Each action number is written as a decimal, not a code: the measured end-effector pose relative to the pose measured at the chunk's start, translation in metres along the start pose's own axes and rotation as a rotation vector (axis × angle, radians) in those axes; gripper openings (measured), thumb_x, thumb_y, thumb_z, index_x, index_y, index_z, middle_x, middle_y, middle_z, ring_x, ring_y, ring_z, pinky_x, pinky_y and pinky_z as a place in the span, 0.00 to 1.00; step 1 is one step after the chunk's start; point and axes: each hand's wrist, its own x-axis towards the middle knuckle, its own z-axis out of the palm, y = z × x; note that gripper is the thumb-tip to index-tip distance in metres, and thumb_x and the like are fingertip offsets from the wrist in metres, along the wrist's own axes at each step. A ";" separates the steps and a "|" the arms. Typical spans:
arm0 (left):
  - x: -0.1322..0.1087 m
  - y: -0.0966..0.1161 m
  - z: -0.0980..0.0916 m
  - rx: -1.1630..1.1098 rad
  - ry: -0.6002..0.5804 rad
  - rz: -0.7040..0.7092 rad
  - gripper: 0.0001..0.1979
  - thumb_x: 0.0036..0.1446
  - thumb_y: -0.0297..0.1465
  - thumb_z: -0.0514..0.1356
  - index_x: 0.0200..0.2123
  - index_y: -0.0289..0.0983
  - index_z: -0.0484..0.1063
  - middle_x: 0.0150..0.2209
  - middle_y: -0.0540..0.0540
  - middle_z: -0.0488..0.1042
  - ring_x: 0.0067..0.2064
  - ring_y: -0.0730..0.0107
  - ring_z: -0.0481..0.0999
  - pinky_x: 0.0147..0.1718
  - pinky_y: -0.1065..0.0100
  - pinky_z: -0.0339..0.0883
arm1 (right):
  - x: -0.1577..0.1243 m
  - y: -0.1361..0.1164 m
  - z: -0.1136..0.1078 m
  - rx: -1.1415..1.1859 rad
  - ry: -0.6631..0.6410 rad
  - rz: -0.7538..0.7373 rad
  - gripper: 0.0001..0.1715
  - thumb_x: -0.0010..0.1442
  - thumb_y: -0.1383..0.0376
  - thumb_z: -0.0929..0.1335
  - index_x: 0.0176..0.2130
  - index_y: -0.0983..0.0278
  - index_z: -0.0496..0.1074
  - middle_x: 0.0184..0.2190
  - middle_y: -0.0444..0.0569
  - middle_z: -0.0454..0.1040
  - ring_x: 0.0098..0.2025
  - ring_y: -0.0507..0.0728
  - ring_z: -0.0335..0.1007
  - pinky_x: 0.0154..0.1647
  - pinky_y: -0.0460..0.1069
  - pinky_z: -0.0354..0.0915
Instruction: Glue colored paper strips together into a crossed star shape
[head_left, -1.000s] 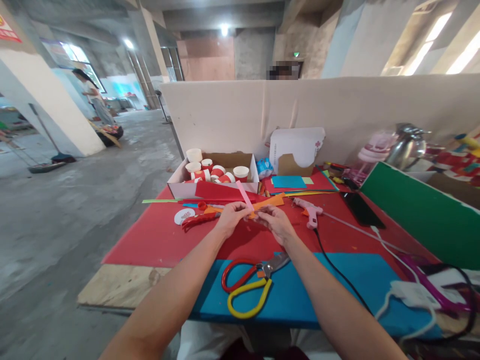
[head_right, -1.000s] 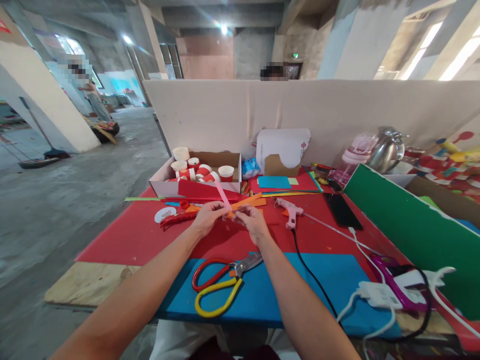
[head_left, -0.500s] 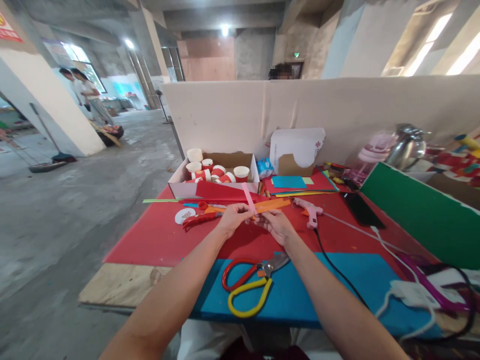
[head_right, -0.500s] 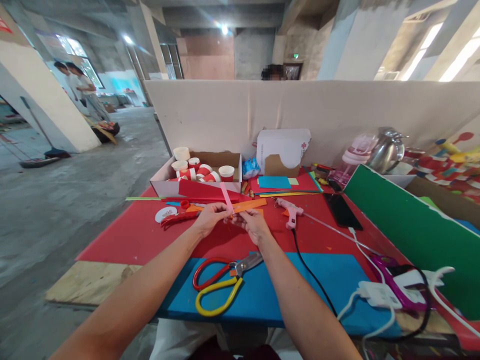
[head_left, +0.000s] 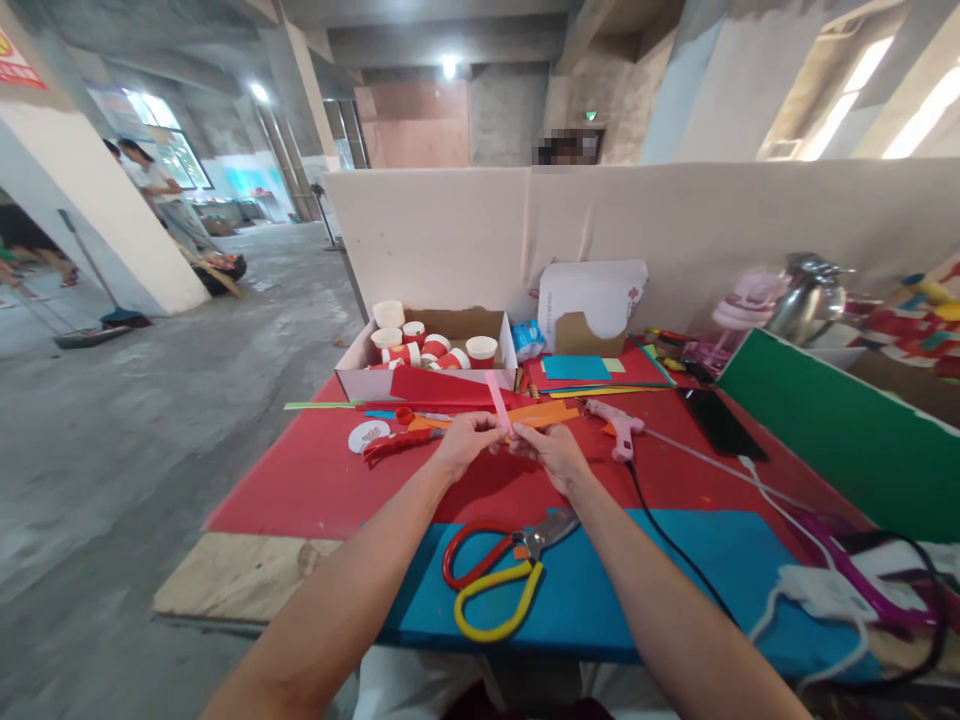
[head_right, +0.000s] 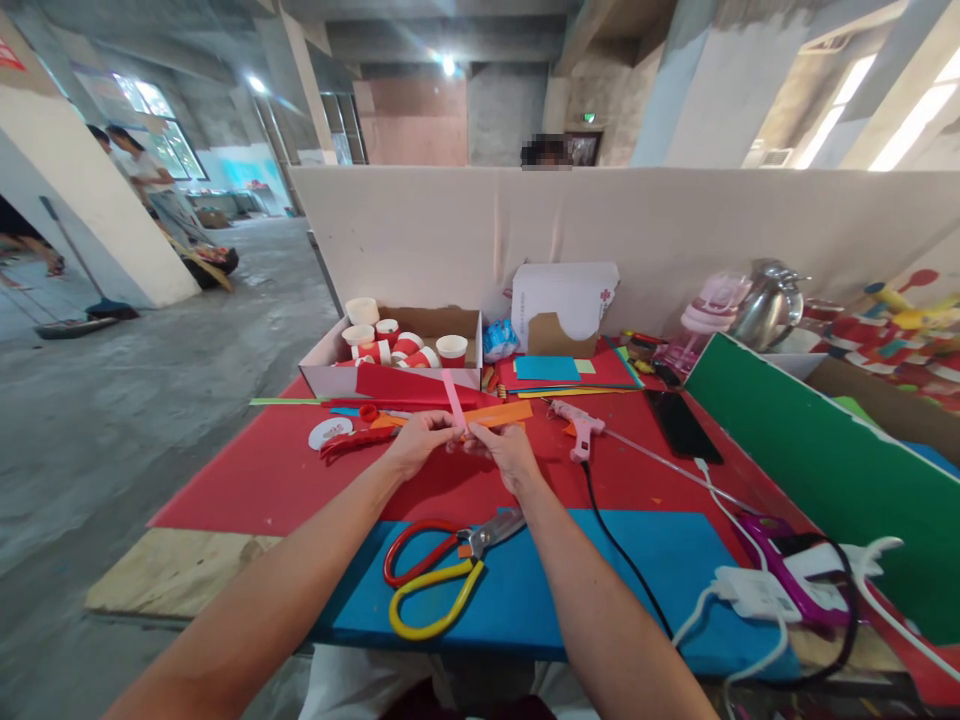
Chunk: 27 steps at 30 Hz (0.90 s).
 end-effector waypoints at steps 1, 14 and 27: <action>0.000 0.000 0.000 0.000 -0.002 0.000 0.11 0.39 0.35 0.66 0.20 0.33 0.70 0.18 0.50 0.68 0.21 0.78 0.63 0.23 0.73 0.58 | 0.000 0.000 -0.001 -0.008 -0.007 0.000 0.17 0.35 0.58 0.76 0.23 0.68 0.75 0.20 0.47 0.75 0.22 0.51 0.70 0.29 0.47 0.70; -0.001 0.001 -0.002 0.019 0.002 0.015 0.11 0.39 0.36 0.66 0.20 0.33 0.71 0.18 0.51 0.68 0.21 0.78 0.63 0.24 0.73 0.58 | 0.002 -0.005 -0.001 0.014 0.143 -0.157 0.17 0.42 0.52 0.70 0.22 0.64 0.70 0.17 0.45 0.72 0.19 0.53 0.68 0.24 0.48 0.67; -0.001 0.000 -0.004 -0.089 -0.036 -0.008 0.12 0.39 0.35 0.68 0.22 0.32 0.72 0.21 0.49 0.70 0.22 0.78 0.65 0.25 0.72 0.60 | 0.002 0.003 -0.004 0.144 -0.067 0.151 0.08 0.37 0.68 0.75 0.22 0.66 0.74 0.20 0.46 0.75 0.22 0.49 0.69 0.30 0.46 0.70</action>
